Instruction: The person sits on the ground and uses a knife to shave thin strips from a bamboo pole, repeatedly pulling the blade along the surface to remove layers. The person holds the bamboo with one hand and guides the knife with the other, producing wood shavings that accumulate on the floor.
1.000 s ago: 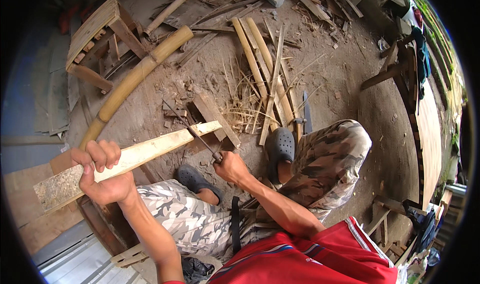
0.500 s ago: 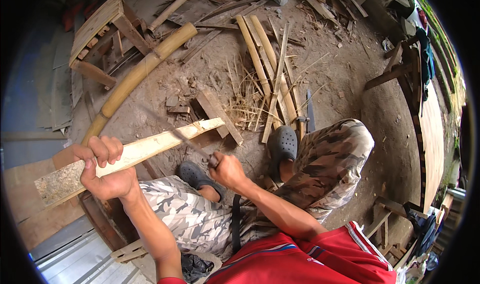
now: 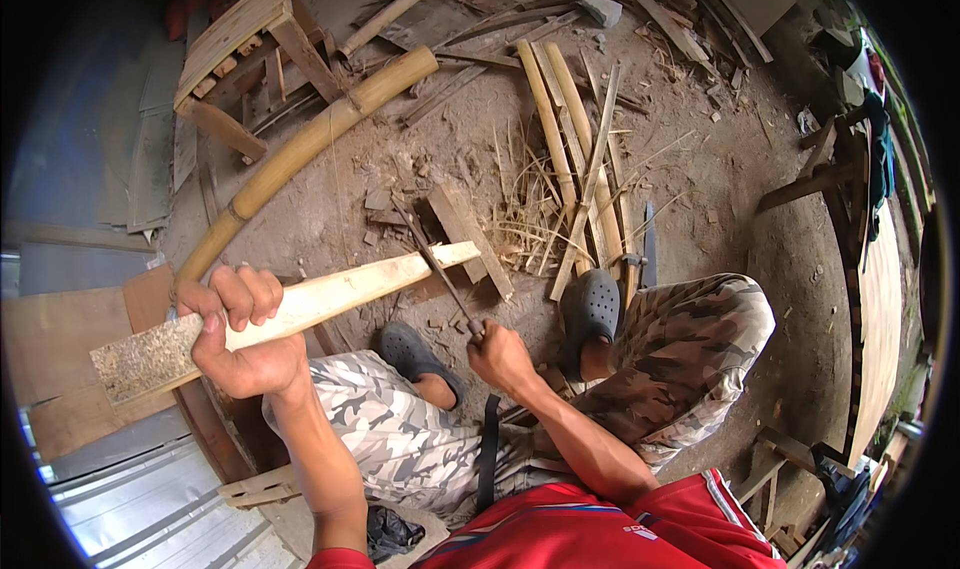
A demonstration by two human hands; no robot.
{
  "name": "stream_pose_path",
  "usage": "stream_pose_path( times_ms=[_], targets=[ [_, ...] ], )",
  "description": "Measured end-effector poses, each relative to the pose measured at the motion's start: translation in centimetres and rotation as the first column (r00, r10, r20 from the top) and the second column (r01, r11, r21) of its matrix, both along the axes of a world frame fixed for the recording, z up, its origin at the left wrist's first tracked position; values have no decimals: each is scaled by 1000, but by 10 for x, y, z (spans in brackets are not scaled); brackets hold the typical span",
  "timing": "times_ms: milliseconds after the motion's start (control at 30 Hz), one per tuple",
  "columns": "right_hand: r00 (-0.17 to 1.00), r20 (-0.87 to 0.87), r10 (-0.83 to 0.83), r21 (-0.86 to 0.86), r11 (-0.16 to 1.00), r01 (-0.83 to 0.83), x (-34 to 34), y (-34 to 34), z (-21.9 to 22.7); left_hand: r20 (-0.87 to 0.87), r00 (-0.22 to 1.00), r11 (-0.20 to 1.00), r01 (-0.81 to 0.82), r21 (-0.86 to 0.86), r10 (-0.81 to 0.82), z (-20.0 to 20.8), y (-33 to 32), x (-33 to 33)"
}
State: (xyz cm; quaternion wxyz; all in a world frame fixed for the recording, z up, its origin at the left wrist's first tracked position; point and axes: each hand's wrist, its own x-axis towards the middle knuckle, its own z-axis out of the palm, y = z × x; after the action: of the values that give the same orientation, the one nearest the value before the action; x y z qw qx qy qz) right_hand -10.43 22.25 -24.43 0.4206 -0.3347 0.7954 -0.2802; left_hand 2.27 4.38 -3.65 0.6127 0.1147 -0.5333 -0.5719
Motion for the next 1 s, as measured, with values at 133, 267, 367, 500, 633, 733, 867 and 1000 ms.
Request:
stream_pose_path(
  times_ms=[133,267,367,500,633,733,867,1000],
  targets=[
    [998,4,62,-139,988,-61,1,-22,43,9,1000,1000,28,-3,-28,5,0,-5],
    [999,22,-37,-28,999,38,-17,-26,9,8,999,999,33,19,-33,5,1,-3],
    [999,-45,19,-139,990,-25,-13,-24,35,18,999,999,43,12,-43,6,2,-2],
    [999,-3,-36,-69,997,36,-12,-17,6,26,996,997,81,-5,-81,10,5,-10],
    [996,-7,85,-53,995,-85,-15,-21,41,29,999,999,29,18,-29,6,1,-1],
    [997,-13,70,-82,994,-70,-7,-24,50,12,999,1000,30,6,-30,10,2,-12],
    [999,13,29,7,1000,-30,-28,-34,12,-1,1000,1000,30,5,-30,7,-3,-12],
    [986,-139,97,-295,946,-134,2,-26,59,0,999,999,37,-4,-37,7,3,-11]
  ],
)
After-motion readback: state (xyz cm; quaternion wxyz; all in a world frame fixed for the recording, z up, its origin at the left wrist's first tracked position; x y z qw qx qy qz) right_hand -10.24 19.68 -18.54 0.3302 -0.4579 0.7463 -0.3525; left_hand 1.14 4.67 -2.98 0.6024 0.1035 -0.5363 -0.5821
